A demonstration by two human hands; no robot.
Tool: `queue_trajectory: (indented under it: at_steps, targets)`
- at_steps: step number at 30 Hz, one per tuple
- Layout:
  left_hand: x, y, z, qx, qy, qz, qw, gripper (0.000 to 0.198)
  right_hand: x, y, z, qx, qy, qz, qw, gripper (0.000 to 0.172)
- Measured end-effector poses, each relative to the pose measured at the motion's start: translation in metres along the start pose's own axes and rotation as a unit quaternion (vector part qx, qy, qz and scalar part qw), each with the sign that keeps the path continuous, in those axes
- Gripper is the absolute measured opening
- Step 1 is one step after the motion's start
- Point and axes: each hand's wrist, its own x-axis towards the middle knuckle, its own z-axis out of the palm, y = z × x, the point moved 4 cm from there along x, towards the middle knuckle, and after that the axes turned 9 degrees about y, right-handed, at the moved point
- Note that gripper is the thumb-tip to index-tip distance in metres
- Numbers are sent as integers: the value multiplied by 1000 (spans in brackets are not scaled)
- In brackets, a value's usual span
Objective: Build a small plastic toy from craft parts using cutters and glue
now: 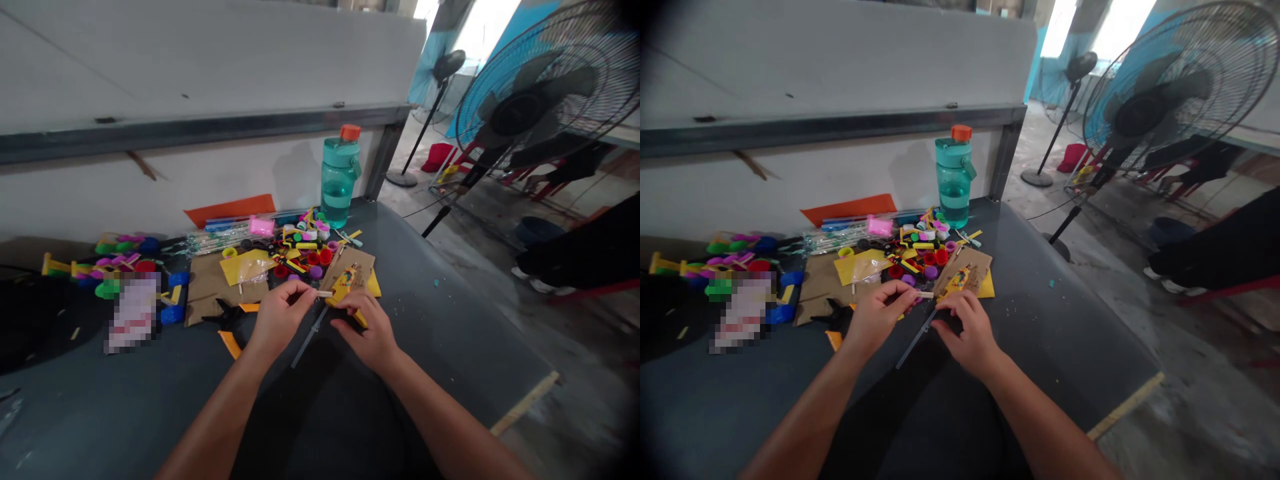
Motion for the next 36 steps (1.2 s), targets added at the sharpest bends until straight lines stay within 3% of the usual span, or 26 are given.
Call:
queue_trajectory:
  at_steps: [4, 10, 15, 20, 30, 36]
  targets:
    - [-5, 2, 9, -17, -36, -28, 999, 20, 1, 4, -5, -29, 58, 16, 998, 20]
    - [-8, 3, 17, -56, -99, -52, 992, 24, 2, -1, -11, -30, 74, -35, 996, 9]
    - [-6, 0, 15, -73, -101, -63, 990, 33, 1, -3, -14, -27, 93, -41, 994, 10]
    - [-11, 4, 22, -74, -155, -54, 984, 31, 1, -3, -12, -29, 84, -57, 994, 11]
    - [-15, 8, 23, -58, -129, -13, 990, 26, -1, -5, -12, -22, 88, -57, 994, 9]
    - [-13, 6, 22, -60, -127, -32, 990, 27, -1, -3, -11, -18, 78, -51, 996, 12]
